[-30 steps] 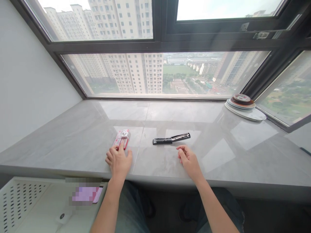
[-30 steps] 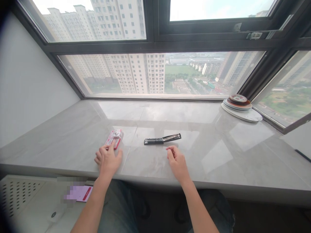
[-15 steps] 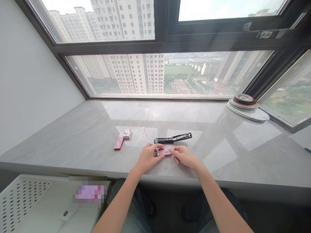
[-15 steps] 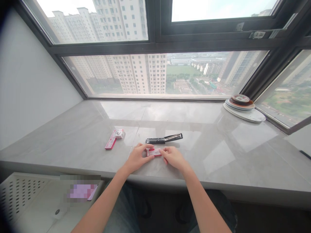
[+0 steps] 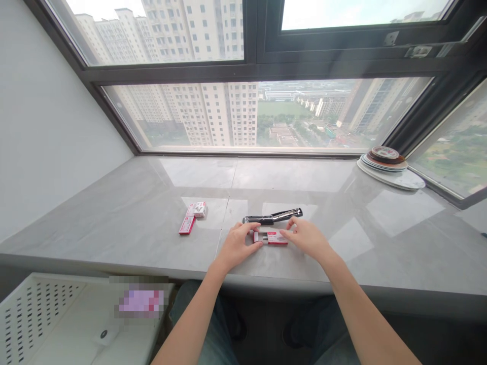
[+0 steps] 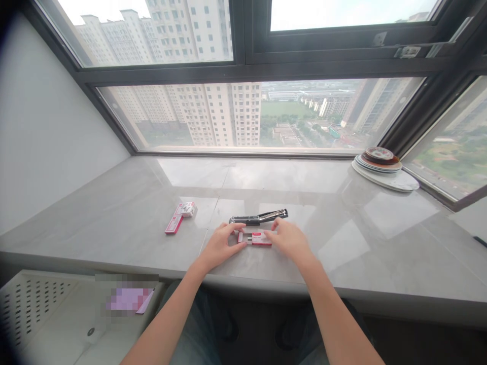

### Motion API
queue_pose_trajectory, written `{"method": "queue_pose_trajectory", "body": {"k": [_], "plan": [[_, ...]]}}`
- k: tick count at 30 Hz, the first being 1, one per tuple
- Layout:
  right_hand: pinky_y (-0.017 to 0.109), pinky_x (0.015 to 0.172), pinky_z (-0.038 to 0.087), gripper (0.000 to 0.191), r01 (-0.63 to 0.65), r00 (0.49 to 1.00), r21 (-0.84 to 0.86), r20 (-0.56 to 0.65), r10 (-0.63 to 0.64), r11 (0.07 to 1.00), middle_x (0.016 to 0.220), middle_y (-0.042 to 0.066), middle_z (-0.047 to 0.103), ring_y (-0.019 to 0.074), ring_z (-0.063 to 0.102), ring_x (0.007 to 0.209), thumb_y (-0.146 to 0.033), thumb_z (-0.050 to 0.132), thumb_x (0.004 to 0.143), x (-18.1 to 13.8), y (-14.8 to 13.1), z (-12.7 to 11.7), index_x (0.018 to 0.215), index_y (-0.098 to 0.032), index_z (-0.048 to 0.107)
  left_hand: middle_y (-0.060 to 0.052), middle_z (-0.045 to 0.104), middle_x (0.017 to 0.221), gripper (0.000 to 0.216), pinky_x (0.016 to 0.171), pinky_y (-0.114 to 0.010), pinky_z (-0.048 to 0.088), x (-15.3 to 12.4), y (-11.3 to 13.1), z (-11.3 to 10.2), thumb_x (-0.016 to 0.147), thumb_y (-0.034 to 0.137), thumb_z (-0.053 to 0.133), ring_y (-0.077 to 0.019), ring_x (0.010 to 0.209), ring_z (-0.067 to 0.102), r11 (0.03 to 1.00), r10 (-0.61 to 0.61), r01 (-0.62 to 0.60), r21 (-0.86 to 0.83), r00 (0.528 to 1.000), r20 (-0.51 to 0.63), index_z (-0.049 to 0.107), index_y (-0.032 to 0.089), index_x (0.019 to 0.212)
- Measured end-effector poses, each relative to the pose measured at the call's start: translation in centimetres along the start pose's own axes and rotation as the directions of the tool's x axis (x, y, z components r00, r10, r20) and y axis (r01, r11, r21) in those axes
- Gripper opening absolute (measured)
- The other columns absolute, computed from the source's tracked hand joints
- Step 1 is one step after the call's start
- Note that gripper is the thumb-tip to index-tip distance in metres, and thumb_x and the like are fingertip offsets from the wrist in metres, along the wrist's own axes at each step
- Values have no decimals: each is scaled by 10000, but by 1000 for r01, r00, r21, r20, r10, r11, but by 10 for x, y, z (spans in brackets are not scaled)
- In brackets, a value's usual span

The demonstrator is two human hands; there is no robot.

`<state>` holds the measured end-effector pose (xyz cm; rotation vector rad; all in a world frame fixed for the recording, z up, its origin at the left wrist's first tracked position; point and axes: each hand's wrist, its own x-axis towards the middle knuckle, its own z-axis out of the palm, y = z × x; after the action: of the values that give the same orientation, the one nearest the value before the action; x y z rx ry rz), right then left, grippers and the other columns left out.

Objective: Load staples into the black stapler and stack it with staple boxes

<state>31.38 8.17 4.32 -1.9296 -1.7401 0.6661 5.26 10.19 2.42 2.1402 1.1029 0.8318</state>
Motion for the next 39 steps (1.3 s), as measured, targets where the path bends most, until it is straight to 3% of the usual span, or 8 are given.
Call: {"method": "queue_pose_trajectory", "body": {"k": [4, 9, 13, 19, 25, 29, 33, 39], "plan": [[288, 577, 298, 111, 336, 941, -143, 94, -325, 931, 690, 12, 679, 186, 593, 663, -355, 695, 851, 13, -37, 0, 811, -294, 779, -3, 716, 1197, 504, 1039, -399, 479, 1, -1, 0, 870, 305, 751, -242, 1143, 602, 1000, 11, -11, 8, 1000, 1, 617, 331, 1355], [305, 619, 297, 138, 441, 890, -258, 251, -381, 860, 585, 32, 634, 203, 585, 621, -168, 775, 695, 34, -63, 17, 604, -268, 746, 9, 730, 1151, 470, 981, -379, 492, 1, -1, -2, 853, 282, 762, -241, 1083, 613, 1000, 8, -8, 22, 1000, 6, 645, 356, 1302], [302, 639, 311, 169, 465, 874, -241, 278, -399, 852, 555, 25, 608, 200, 586, 614, -146, 787, 664, 39, -67, 20, 560, -249, 702, 4, 738, 1084, 430, 952, -377, 499, 1, 1, -4, 856, 286, 748, -242, 1029, 623, 1000, -3, 2, 28, 1000, 22, 661, 350, 1273], [272, 620, 328, 60, 427, 891, -84, 209, -403, 900, 640, -12, 645, 159, 553, 620, -283, 703, 804, 25, -41, -3, 779, -256, 751, 19, 727, 1165, 510, 1016, -385, 482, 2, -2, -1, 859, 285, 755, -236, 1106, 608, 1000, -6, 6, 5, 1000, 2, 619, 358, 1346], [252, 587, 353, 214, 243, 956, 146, 129, -262, 959, 627, -41, 576, 144, 502, 597, -432, 690, 853, 5, 9, -6, 890, -226, 732, 6, 713, 1210, 623, 1069, -408, 468, 2, -2, 0, 852, 302, 775, -242, 1148, 607, 1000, 9, -9, 6, 1000, -16, 555, 355, 1432], [262, 599, 387, 434, 178, 971, 227, 117, -208, 957, 655, -56, 567, 149, 504, 601, -480, 772, 794, -3, 29, 1, 1153, -242, 726, -26, 676, 1250, 438, 1040, -378, 488, 1, -3, 0, 921, 355, 700, -232, 1172, 609, 1000, -6, 7, 5, 996, -92, 630, 331, 1353], [275, 614, 396, 419, 203, 962, 168, 148, -229, 965, 697, -34, 608, 154, 519, 619, -472, 770, 791, -8, 27, 8, 1156, -267, 772, -27, 717, 1054, 273, 869, -345, 524, 3, -5, 4, 1008, 318, 535, -196, 918, 664, 995, -105, 104, -9, 991, -88, 704, 296, 1220], [268, 600, 366, 376, 246, 943, 132, 195, -269, 960, 699, -31, 593, 144, 503, 621, -478, 739, 826, -9, 3, 13, 1140, -278, 789, 2, 752, 921, 182, 776, -314, 498, 3, -3, 10, 967, 312, 594, -192, 852, 672, 995, -93, 90, -52, 994, -55, 708, 287, 1106]]}}
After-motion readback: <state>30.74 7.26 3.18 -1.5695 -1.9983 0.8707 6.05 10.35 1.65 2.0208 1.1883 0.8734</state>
